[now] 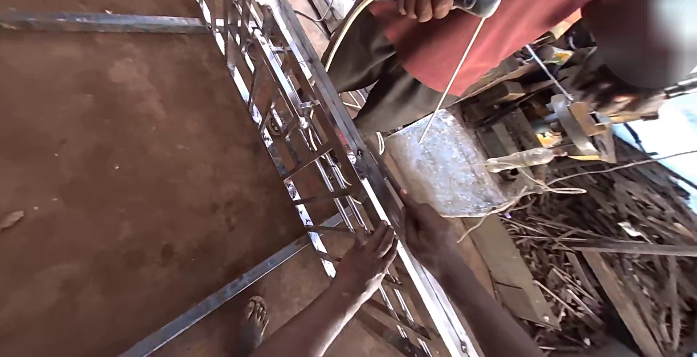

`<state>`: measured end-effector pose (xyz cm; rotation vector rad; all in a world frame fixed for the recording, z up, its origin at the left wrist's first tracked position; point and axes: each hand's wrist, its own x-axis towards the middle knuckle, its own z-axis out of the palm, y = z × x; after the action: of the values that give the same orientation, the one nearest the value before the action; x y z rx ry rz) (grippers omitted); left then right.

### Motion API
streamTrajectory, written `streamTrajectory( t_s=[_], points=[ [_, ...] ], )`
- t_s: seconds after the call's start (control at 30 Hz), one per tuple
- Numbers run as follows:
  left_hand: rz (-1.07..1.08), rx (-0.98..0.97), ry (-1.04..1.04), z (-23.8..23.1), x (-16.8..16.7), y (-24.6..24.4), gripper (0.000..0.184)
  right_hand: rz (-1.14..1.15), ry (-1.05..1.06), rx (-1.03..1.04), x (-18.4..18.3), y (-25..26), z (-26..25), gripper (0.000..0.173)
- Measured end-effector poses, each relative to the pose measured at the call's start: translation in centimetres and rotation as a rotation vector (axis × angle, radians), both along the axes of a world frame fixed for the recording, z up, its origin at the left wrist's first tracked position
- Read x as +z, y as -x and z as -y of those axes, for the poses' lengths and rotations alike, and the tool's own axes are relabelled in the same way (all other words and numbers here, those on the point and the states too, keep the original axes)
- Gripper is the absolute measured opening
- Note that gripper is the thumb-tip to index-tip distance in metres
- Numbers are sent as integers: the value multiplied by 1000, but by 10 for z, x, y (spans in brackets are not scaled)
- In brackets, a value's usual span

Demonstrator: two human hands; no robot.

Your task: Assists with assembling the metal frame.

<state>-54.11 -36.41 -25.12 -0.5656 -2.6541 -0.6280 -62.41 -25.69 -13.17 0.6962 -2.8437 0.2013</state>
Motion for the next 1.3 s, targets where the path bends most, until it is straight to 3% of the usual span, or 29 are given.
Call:
streamTrajectory(
  t_s=[0.93,1.03,1.3],
  points=[
    [137,-74,-74,-2,5,1,60,82,-100,13,15,8,-6,43],
    [187,-95,-62,-1,9,1,61,4,-70,49,15,8,-6,42],
    [130,-53,-51,-4,5,-1,57,33,-104,35,18,8,-3,43]
  ],
)
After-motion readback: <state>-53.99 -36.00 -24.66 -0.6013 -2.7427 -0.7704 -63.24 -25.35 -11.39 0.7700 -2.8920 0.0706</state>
